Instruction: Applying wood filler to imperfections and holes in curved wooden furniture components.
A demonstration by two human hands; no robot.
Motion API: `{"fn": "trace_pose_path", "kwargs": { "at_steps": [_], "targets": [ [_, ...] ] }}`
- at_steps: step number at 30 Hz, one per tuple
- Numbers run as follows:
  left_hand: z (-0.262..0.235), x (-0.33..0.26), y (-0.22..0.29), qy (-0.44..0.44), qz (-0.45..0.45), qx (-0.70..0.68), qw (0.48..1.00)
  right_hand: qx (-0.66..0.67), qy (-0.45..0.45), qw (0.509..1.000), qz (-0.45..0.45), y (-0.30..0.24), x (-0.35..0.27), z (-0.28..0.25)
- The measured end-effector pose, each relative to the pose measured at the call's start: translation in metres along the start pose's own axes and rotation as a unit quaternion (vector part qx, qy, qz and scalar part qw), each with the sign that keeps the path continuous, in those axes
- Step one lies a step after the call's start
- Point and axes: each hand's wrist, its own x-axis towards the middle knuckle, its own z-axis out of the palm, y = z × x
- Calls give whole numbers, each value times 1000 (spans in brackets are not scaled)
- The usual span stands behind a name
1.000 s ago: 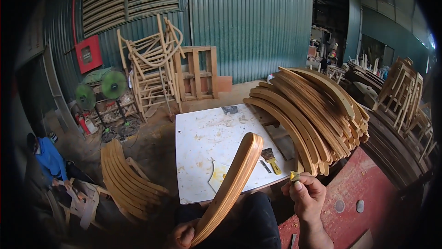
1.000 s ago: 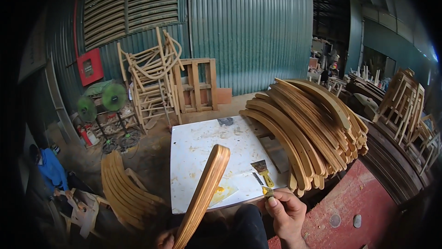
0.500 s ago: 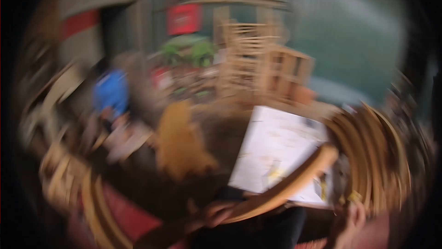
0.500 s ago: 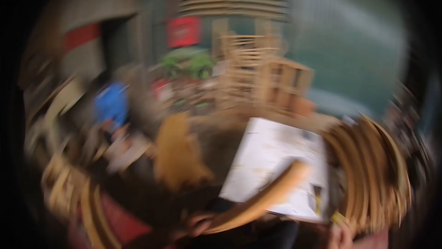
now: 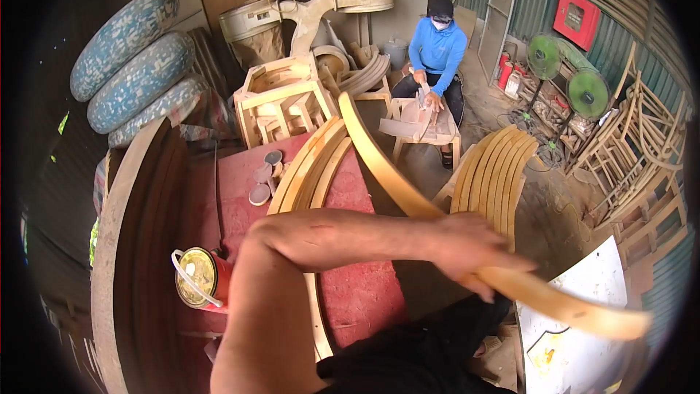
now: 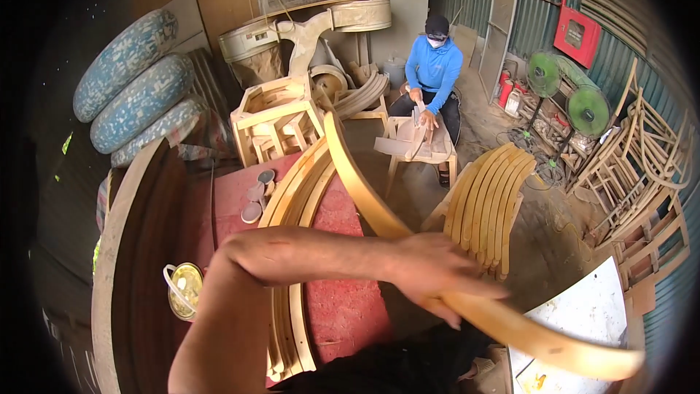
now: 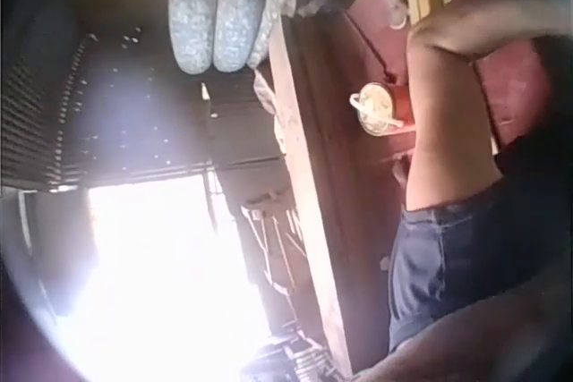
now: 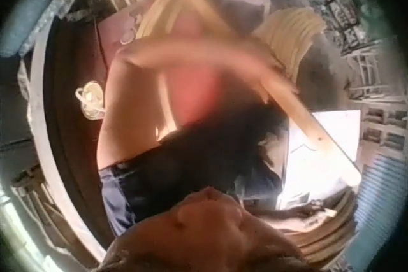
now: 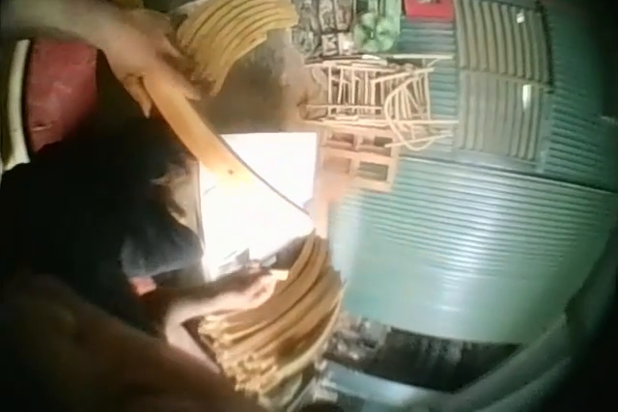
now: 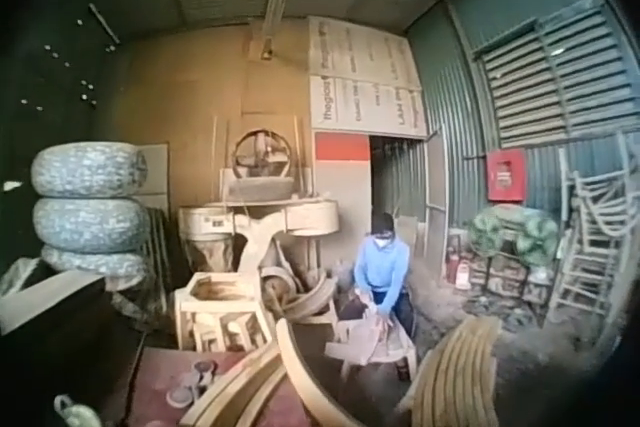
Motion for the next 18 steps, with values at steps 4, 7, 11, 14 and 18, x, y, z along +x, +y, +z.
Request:
{"fn": "trace_pose_path", "kwargs": {
  "at_steps": [4, 7, 11, 14, 18],
  "targets": [
    [25, -81, -50, -230, -5, -14, 973, 203, 14, 975, 89, 11, -12, 7],
    [35, -139, -82, -306, -19, -28, 951, 145, 26, 985, 88, 17, -25, 9],
    [48, -188, -115, -347, -7, -92, 933, -151, -14, 984, -97, 30, -41, -14],
    [45, -241, -110, -347, -40, -140, 927, -94, -53, 992, -67, 35, -43, 6],
    [22, -270, -86, -412, -45, -145, 898, -3, -26, 1000, -5, 6, -43, 28]
  ]
}}
